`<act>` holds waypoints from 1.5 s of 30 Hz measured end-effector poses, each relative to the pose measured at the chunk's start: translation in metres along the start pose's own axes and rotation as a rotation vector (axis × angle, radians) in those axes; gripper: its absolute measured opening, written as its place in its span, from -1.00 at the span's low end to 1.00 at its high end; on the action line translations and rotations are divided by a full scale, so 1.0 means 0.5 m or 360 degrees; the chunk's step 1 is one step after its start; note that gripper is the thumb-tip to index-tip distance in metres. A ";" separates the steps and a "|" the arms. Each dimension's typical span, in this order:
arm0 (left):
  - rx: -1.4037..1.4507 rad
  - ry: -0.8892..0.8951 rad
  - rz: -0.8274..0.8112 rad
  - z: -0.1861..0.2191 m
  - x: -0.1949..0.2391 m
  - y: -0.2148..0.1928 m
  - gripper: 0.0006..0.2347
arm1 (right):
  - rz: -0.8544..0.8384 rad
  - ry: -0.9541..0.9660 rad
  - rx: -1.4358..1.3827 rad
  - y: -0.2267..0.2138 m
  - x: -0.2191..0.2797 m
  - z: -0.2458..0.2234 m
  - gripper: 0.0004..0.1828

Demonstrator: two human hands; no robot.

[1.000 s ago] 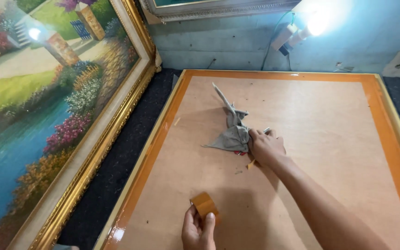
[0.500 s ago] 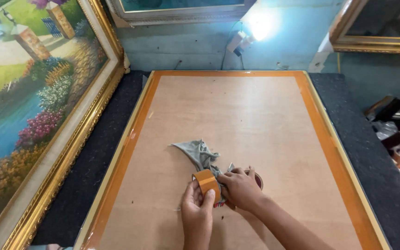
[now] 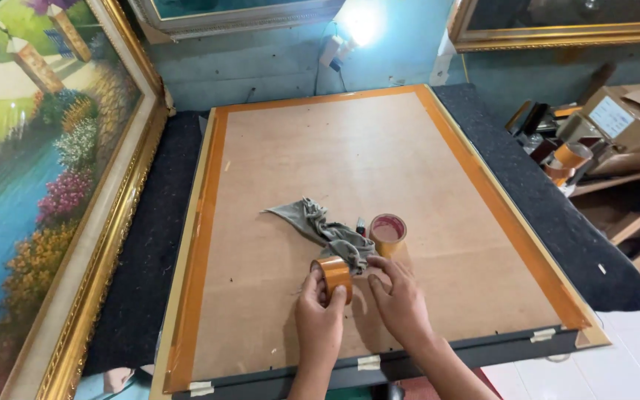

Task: Applying adhesive tape to the back edges of a picture frame, cutting the tape to length, and smoothing it down with a cloth.

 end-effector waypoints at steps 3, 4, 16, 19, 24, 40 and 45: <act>-0.0411 -0.0148 -0.0234 0.026 0.041 0.021 -0.71 | -0.0081 0.0360 -0.0382 -0.016 0.057 0.006 -0.71; -0.0591 -0.0189 -0.0338 0.029 0.053 0.031 -0.73 | -0.0136 0.0474 -0.0423 -0.019 0.077 0.003 -0.69; -0.1166 -0.0441 -0.0923 0.008 0.145 0.078 -0.95 | -0.0344 0.0308 -0.0547 0.012 0.168 0.067 -0.92; -0.1336 -0.0573 -0.0964 -0.037 0.159 0.075 -0.84 | -0.0437 0.0441 -0.0595 0.034 0.206 0.077 -0.90; -0.1633 0.0074 -0.0764 -0.096 0.124 0.099 -0.47 | -0.0338 0.0511 -0.0404 0.007 0.187 0.151 -0.88; -0.2697 0.0090 -0.0660 -0.209 0.100 0.101 -0.03 | -0.0245 -0.0154 0.0057 -0.084 0.128 0.291 -0.93; -0.2745 0.0167 -0.0625 -0.184 0.095 0.113 -0.10 | -0.0363 0.0110 0.0110 -0.072 0.127 0.319 -0.91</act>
Point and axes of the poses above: each hand's wrist, its own x-axis away from the middle knuckle, its own y-axis out of the palm, z = x × y, the point moved 9 cm from there along -x, towards the middle knuckle, and after that the axes turned 12 degrees about -z, right-handed, at the moved point
